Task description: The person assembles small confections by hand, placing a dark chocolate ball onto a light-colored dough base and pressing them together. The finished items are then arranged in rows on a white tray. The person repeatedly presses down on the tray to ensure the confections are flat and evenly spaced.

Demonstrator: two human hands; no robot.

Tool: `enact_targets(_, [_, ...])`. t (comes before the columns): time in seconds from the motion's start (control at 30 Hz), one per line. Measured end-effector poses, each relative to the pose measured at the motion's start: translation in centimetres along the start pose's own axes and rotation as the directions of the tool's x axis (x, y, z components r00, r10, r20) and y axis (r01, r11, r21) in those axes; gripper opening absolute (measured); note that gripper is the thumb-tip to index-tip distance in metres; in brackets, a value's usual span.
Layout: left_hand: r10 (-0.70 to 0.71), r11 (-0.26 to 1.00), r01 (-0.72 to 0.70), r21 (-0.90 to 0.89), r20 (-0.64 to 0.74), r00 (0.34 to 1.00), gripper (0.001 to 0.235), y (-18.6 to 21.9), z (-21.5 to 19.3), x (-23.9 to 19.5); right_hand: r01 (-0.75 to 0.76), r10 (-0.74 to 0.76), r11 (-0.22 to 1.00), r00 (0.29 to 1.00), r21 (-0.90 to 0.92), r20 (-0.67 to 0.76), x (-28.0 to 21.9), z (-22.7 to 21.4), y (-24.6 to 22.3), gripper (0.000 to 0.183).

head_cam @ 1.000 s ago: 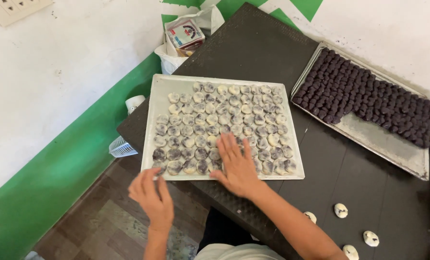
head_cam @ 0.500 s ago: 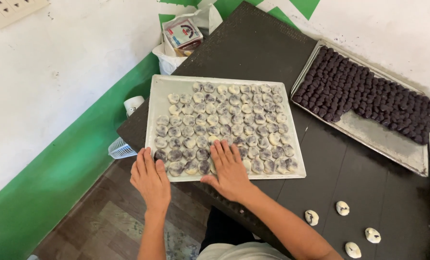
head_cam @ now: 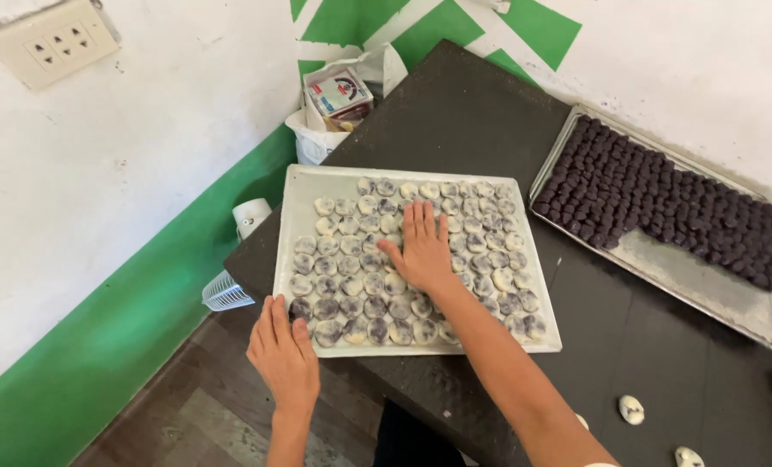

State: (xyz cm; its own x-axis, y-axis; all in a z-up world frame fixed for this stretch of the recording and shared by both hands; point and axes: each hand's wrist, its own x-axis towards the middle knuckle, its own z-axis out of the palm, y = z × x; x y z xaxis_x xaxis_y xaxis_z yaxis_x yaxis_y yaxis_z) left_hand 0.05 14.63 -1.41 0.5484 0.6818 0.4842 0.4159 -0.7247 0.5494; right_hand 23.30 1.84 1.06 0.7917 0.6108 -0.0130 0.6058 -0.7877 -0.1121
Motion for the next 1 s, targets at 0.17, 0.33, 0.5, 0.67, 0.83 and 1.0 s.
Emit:
enact_targets(0.17, [-0.017, 1.0, 0.017, 0.0, 0.012, 1.0, 0.053, -0.1, 0.3, 0.1, -0.012, 0.016, 0.999, 0.993, -0.037, 0.117, 2.1, -1.1, 0.6, 0.095])
enact_targets(0.33, [-0.021, 0.998, 0.018, 0.066, 0.037, 0.999, 0.05, 0.1, 0.0, 0.3, 0.005, -0.003, 0.999, 0.999, -0.045, 0.041, 5.8, 0.1, 2.4, 0.092])
enact_targets(0.5, [-0.042, 0.997, 0.04, 0.067, 0.034, 0.999, 0.053, -0.2, 0.6, 0.2, 0.054, -0.056, 0.996, 0.998, -0.073, -0.026, 8.4, -2.1, 1.5, 0.084])
enact_targets(0.67, [-0.031, 0.997, 0.029, 0.07, 0.03, 0.999, 0.055, -0.3, 0.4, 0.1, 0.279, -0.368, 0.912, 0.879, -0.299, -0.303, 11.6, 1.7, 2.0, 0.054])
enact_targets(0.83, [-0.043, 0.999, 0.045, -0.028, 0.056, 0.997, 0.055, -0.1, 0.4, 0.3, 0.251, -0.285, 0.958, 0.899, -0.141, -0.332, 11.4, 1.9, 1.1, 0.062])
enact_targets(1.0, [-0.025, 0.998, 0.028, -0.054, 0.059, 0.998, 0.055, -0.2, 0.3, 0.4, 0.295, -0.324, 0.941, 0.927, -0.169, -0.188, 10.6, 1.2, -1.3, 0.075])
